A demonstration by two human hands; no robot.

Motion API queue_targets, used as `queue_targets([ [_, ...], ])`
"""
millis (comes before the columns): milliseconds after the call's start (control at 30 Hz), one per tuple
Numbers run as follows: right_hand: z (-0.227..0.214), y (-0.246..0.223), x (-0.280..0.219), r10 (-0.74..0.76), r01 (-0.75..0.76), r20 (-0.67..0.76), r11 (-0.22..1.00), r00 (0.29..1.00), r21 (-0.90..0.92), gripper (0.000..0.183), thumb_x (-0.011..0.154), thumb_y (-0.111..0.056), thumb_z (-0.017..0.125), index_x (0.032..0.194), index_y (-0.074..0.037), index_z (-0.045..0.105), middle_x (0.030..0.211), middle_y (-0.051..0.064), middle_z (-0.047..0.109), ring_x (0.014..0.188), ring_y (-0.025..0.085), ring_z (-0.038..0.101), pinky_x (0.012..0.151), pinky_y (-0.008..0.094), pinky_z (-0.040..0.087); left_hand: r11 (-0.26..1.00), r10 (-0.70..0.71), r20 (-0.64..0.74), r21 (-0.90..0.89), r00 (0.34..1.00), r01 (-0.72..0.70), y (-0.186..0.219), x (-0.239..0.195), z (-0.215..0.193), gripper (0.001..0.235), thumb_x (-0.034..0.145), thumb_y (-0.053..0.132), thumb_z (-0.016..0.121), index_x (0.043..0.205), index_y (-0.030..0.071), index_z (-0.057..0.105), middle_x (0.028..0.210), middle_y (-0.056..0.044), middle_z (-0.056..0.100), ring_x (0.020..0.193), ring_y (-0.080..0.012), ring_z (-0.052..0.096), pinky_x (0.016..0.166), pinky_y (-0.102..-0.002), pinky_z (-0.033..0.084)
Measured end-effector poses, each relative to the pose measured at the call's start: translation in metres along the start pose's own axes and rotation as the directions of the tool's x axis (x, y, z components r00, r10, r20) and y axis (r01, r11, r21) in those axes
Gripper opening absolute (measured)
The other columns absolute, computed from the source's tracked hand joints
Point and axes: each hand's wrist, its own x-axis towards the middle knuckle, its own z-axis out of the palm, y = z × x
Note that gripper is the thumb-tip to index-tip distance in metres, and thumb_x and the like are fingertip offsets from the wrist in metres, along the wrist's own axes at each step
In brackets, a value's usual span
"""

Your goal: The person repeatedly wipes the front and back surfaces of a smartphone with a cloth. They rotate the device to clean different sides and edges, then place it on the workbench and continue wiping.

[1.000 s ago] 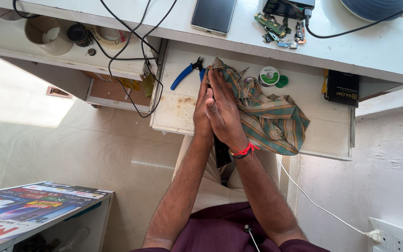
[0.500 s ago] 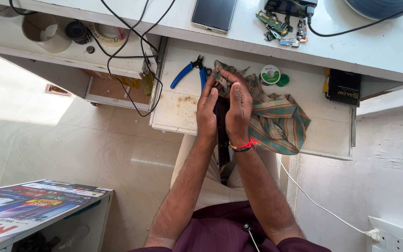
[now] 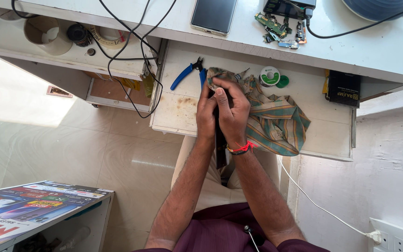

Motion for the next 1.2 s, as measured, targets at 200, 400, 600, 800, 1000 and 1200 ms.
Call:
queue_targets([
  [200, 0.006, 0.029, 0.001, 0.205, -0.002, -0.244, 0.77, 0.948, 0.638, 0.013, 0.106, 0.003, 0.06, 0.115, -0.001, 0.068, 0.109, 0.008, 0.069, 0.102, 0.014, 0.065, 0.094, 0.031, 0.053, 0.962, 0.141, 0.052, -0.242, 0.989, -0.124, -0.003, 0.007, 0.002, 0.064, 0.096, 0.011, 0.053, 0.157, -0.005, 0.039, 0.153, -0.02, 0.048, 0.143, -0.0258, 0.046, 0.125, -0.038, 0.037],
  [400, -0.014, 0.056, 0.01, 0.342, 0.031, -0.167, 0.37, 0.925, 0.929, 0.017, 0.106, 0.004, 0.054, 0.115, -0.006, 0.065, 0.113, 0.009, 0.068, 0.111, 0.02, 0.065, 0.105, 0.039, 0.053, 0.951, -0.002, -0.049, -0.307, 0.999, -0.013, 0.007, -0.002, 0.011, 0.054, 0.084, 0.009, 0.05, 0.138, 0.0, 0.05, 0.131, -0.014, 0.057, 0.115, -0.0208, 0.053, 0.096, -0.038, 0.049],
  [600, -0.031, 0.04, 0.004, 0.393, 0.067, -0.175, 0.273, 0.903, 0.96, 0.022, 0.101, 0.002, 0.06, 0.12, -0.008, 0.065, 0.125, 0.008, 0.069, 0.123, 0.024, 0.063, 0.113, 0.044, 0.051, 0.915, 0.027, -0.051, -0.401, 0.998, -0.045, 0.008, -0.003, 0.009, 0.055, 0.076, 0.006, 0.048, 0.13, 0.001, 0.053, 0.12, -0.011, 0.06, 0.103, -0.0167, 0.052, 0.084, -0.033, 0.048],
  [800, -0.093, -0.007, -0.009, -0.066, -0.229, 0.271, 0.368, 0.96, 0.901, 0.024, 0.098, -0.01, 0.07, 0.122, -0.008, 0.074, 0.131, 0.009, 0.071, 0.121, 0.024, 0.068, 0.107, 0.044, 0.056, 0.839, 0.131, -0.039, -0.527, 0.991, -0.132, -0.002, -0.004, -0.003, 0.051, 0.076, 0.005, 0.048, 0.126, -0.001, 0.053, 0.118, -0.012, 0.059, 0.101, -0.0172, 0.051, 0.083, -0.032, 0.047],
  [1000, -0.076, -0.02, -0.032, -0.038, 0.172, 0.51, 0.961, 0.859, -0.218, 0.037, 0.096, -0.025, 0.074, 0.126, -0.004, 0.072, 0.143, 0.007, 0.066, 0.133, 0.026, 0.066, 0.113, 0.042, 0.054, 0.752, 0.183, -0.11, -0.625, 0.977, -0.211, -0.011, -0.006, -0.012, 0.043, 0.078, 0.002, 0.045, 0.12, 0.0, 0.05, 0.117, -0.015, 0.056, 0.098, -0.0187, 0.049, 0.08, -0.035, 0.048],
  [1200, -0.074, -0.05, -0.065, -0.089, 0.259, 0.564, 0.938, 0.821, -0.229, 0.076, 0.096, -0.034, 0.064, 0.155, 0.003, 0.035, 0.164, 0.023, 0.036, 0.154, 0.042, 0.034, 0.124, 0.048, 0.031, 0.657, 0.259, -0.121, -0.705, 0.958, -0.267, -0.003, -0.01, -0.007, 0.043, 0.077, -0.001, 0.047, 0.119, 0.005, 0.049, 0.118, -0.016, 0.054, 0.101, -0.0196, 0.051, 0.083, -0.038, 0.049],
])
